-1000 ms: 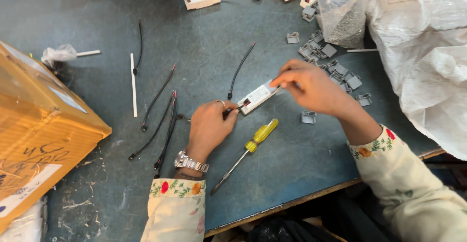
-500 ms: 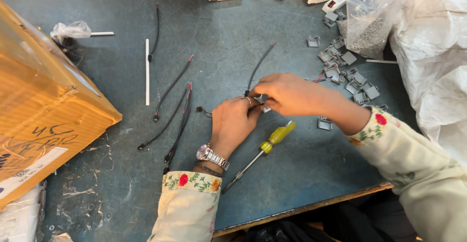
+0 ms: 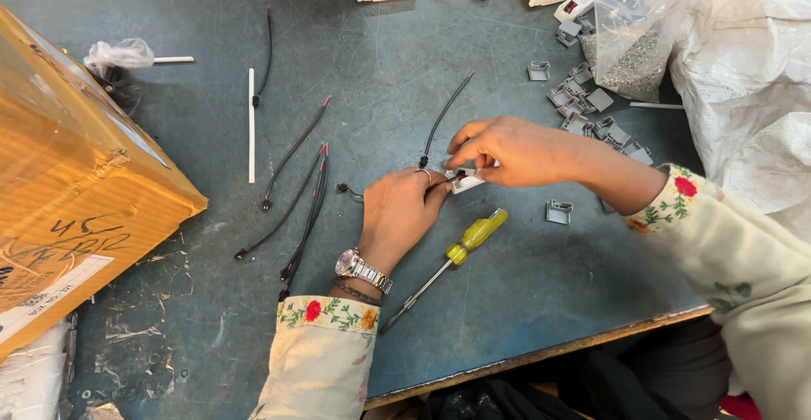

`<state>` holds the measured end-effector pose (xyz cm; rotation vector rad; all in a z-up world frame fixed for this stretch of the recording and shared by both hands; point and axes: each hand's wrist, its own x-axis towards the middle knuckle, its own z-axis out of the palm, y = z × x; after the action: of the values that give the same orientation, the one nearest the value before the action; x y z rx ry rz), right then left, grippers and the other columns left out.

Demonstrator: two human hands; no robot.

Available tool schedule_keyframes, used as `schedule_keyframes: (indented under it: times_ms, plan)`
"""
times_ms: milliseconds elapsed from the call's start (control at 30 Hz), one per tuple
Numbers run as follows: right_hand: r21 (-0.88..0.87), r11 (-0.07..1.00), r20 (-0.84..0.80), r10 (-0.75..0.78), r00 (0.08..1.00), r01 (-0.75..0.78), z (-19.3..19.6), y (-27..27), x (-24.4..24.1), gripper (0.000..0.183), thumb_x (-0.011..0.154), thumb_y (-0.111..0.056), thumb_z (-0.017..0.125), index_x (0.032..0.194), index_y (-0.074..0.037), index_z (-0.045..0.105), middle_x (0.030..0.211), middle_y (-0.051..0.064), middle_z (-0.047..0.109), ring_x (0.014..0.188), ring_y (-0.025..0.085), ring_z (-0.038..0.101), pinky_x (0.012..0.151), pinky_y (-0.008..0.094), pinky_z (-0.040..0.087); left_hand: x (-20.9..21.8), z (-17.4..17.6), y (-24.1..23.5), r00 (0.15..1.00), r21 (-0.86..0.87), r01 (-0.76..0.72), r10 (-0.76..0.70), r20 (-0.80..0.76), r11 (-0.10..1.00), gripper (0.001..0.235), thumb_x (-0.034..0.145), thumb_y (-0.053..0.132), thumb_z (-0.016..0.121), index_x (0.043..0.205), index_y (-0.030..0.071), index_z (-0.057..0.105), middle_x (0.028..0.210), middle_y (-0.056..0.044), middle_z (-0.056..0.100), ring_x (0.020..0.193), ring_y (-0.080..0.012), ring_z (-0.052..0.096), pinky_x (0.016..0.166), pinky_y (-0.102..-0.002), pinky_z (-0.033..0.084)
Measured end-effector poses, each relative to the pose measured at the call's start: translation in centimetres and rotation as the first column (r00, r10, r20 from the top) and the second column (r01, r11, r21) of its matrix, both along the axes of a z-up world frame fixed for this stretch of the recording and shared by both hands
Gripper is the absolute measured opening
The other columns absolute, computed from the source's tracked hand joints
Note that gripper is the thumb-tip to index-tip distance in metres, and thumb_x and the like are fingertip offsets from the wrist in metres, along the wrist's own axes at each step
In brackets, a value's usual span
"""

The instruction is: The person assembles components into small white plastic rectangular casings, using a screwdriver to secure wired connections for each unit.

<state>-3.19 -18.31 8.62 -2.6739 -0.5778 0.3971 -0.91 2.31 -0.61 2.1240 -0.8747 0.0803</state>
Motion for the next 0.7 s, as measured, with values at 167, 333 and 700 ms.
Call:
schedule_keyframes:
  times_ms: [167,333,700]
  plan:
    - [-0.111,0.993,0.054,0.033,0.998,-0.026,0.1,-0.1,0.1,0.040,0.078,-0.012,0.076,0.117,-0.014,0.074,0.114,0.003,0.074,0.097,0.025,0.070,0.085,0.040,0.056,0.0,0.0,0.0,1.000,-0.002,0.002,-0.002,0.007,1.000,0.018,0.089,0.029,0.071,0.096,0.015,0.081,0.086,-0.007,0.075,0.081,-0.0283,0.072,0.069,-0.043,0.054]
    - [-0.094,0.995,0.197,0.059,0.979,-0.041,0.1,-0.2,-0.8,0.041,0.078,-0.026,0.079,0.118,-0.019,0.075,0.113,0.001,0.074,0.107,0.029,0.061,0.093,0.042,0.051,0.1,-0.3,0.0,1.000,0.020,0.017,-0.017,0.012,1.000,0.018,0.087,0.023,0.068,0.096,0.014,0.080,0.087,-0.007,0.075,0.082,-0.0292,0.072,0.070,-0.044,0.054]
    - [-0.178,0.982,0.234,0.096,0.967,-0.055,-1.0,0.5,-1.4,0.041,0.079,-0.022,0.079,0.117,-0.009,0.072,0.114,0.008,0.071,0.109,0.032,0.063,0.092,0.044,0.050,0.1,-0.4,0.1,1.000,0.007,0.021,-0.021,0.008,1.000,0.018,0.087,0.022,0.066,0.096,0.013,0.080,0.088,-0.007,0.075,0.083,-0.0284,0.072,0.071,-0.043,0.055]
